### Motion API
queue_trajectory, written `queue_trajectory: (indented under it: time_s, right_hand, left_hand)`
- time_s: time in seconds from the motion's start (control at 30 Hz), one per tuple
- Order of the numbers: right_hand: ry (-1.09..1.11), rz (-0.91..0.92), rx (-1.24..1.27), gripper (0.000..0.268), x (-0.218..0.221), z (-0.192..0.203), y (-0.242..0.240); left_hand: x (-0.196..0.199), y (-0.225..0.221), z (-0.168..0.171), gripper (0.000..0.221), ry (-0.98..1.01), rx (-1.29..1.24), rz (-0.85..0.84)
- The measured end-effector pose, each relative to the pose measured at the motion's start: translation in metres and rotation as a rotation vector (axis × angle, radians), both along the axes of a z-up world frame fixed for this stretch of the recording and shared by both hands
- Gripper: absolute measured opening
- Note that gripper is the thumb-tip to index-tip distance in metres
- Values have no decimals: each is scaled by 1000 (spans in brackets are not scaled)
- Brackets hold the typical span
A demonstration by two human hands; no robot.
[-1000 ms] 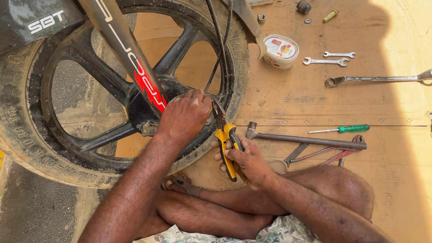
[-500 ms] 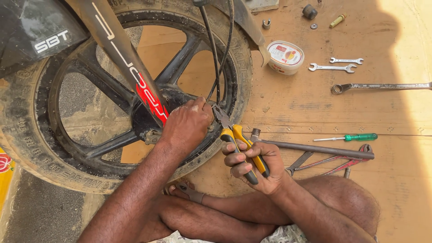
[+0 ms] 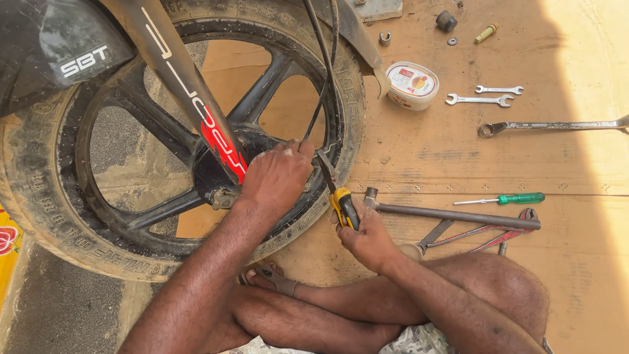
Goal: The person sits on cardboard on the ground beside a scooter's front wheel and works on the brake assembly at the wheel hub using pliers. They grip and turn parts around the brake area, reposition the pliers repeatedly, and at times hold a screwdriver while continuing to work on the hub components.
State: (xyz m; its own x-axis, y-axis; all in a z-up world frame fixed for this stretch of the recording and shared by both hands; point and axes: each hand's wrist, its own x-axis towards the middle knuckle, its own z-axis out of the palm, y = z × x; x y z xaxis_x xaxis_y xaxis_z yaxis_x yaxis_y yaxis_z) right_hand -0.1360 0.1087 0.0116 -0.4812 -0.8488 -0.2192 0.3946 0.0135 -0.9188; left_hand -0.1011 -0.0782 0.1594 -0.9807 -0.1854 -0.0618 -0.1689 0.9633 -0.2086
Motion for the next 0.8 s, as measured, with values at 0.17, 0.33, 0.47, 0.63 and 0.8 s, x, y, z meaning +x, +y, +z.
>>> queue_trajectory:
  time_s: [0.17,0.33,0.47,0.63,0.8]
  right_hand:
    - [681,-118,170,29,5,-19,-7]
    - [1169,-246,285,37,1,-39,-27]
    - [1326,-229,371,35,0,-33,-31]
    - [938,-233,196,37,15,-33,-18]
    - [50,-128,-90,30,16,6,-17]
  left_hand:
    - [-6,-4,-9,10,-6,-13,13]
    - [-13,-12,-29,17,6,51,56]
    - [-13,-13,-37,9,93,34,56]
    - [-5,-15,-32,8,250,174,106]
    - [-1,-15,-39,6,362,114,93]
